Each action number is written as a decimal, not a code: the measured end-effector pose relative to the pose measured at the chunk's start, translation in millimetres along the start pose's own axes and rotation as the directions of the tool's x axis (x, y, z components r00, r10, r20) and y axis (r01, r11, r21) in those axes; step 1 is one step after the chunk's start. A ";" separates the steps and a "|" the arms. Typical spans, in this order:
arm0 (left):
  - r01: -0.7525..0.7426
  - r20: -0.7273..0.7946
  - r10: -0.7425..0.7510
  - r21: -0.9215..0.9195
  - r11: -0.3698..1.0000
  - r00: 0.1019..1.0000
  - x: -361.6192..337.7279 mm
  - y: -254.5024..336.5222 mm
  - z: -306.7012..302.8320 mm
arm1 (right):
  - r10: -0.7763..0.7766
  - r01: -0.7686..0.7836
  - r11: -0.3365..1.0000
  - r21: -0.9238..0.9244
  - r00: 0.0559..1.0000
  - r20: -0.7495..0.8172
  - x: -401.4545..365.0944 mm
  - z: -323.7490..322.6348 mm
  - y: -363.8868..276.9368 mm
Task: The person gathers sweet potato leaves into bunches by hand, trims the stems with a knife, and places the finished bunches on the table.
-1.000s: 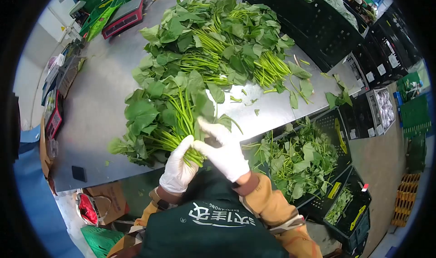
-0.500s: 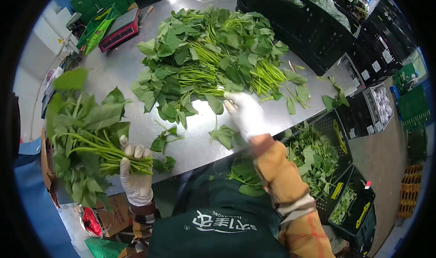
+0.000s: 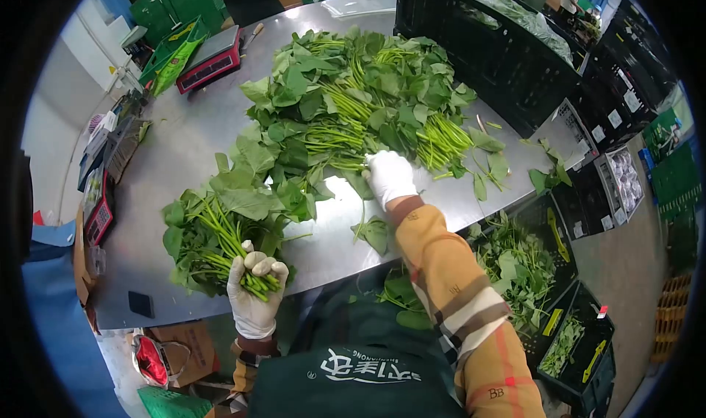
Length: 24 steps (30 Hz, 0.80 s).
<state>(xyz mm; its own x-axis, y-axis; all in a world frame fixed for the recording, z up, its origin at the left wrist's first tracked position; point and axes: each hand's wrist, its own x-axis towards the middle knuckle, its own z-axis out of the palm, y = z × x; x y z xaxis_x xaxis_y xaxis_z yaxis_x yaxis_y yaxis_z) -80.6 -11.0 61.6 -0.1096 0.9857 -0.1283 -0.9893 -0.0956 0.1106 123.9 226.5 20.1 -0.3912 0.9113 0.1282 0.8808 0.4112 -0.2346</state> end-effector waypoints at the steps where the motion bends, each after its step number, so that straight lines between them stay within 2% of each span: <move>1: -0.001 -0.001 0.001 -0.008 1.000 1.000 -0.8 -1.4 1.8 | -0.040 0.039 0.999 -0.024 0.998 -0.043 4.2 7.0 0.3; 5: -0.061 -0.024 0.061 0.010 0.998 0.998 -3.7 1.6 -0.9 | -0.005 -0.018 0.964 0.265 0.996 0.087 -23.0 -22.4 -11.3; 6: -0.072 -0.023 0.073 0.015 0.997 0.997 -3.8 3.3 -2.5 | -0.011 -0.049 0.947 0.317 0.983 0.185 -33.4 -32.8 -5.6; 8: -0.092 -0.014 0.092 0.021 0.996 0.996 -1.9 7.7 -6.2 | -0.019 -0.033 0.956 0.292 0.984 0.175 -59.6 -45.4 13.2; 10: -0.099 -0.045 0.101 0.037 0.994 0.994 -1.1 5.6 -7.4 | 0.072 -0.140 0.878 0.458 0.984 0.163 -79.1 -62.7 24.1; 11: -0.094 -0.063 0.097 0.051 0.994 0.993 0.4 4.4 -7.0 | 0.108 -0.341 0.498 0.797 0.937 0.333 -86.9 -77.3 25.8; 12: -0.089 -0.077 0.094 0.066 0.994 0.993 2.2 3.2 -6.5 | 0.070 -0.213 0.270 0.939 0.977 0.201 -94.1 -76.2 33.6; 14: -0.073 -0.083 0.078 0.069 0.995 0.993 3.5 -3.0 -4.4 | 0.119 -0.374 0.169 0.912 0.926 0.358 -101.0 -78.4 45.6; 16: -0.054 -0.062 0.061 0.116 0.992 0.996 5.9 -6.9 0.2 | 0.179 -0.379 0.682 0.625 0.916 0.360 -105.0 -56.0 60.3; 17: -0.059 -0.044 0.066 0.138 0.989 0.997 9.7 -7.7 2.4 | 0.133 -0.385 0.417 0.824 0.922 0.363 -110.3 -57.1 70.1; 18: -0.066 -0.034 0.072 0.156 0.986 0.997 10.2 -9.5 3.3 | 0.136 -0.341 0.234 0.910 0.939 0.317 -112.4 -90.5 53.5; 19: -0.069 -0.033 0.076 0.174 0.982 0.997 7.2 -11.8 3.5 | 0.094 -0.219 -0.059 0.974 0.970 0.224 -114.3 -94.4 51.6; 20: -0.067 -0.029 0.074 0.196 0.978 0.997 5.1 -13.5 4.5 | 0.090 -0.075 -0.352 0.933 0.989 0.114 -116.8 -97.0 52.2; 21: -0.056 -0.006 0.058 0.178 0.982 0.998 5.1 -15.4 5.8 | 0.180 -0.170 -0.126 0.977 0.965 0.191 -114.7 -92.1 61.3; 22: -0.047 -0.003 0.048 0.174 0.984 0.999 4.4 -17.2 7.0 | 0.204 -0.222 0.262 0.939 0.964 0.171 -111.8 -79.2 67.4; 24: -0.028 0.010 0.027 0.168 0.985 1.000 5.1 -20.2 9.5 | 0.235 -0.284 0.125 0.951 0.939 0.250 -114.3 -70.6 68.8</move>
<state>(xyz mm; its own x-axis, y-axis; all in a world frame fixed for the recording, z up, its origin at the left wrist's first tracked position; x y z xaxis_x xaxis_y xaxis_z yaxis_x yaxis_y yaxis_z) -60.3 -2.7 68.1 -0.1352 0.9841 -0.1151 -0.9554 -0.0986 0.2784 248.0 149.1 57.3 -0.2273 0.9579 -0.1754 -0.0325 -0.1875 -0.9817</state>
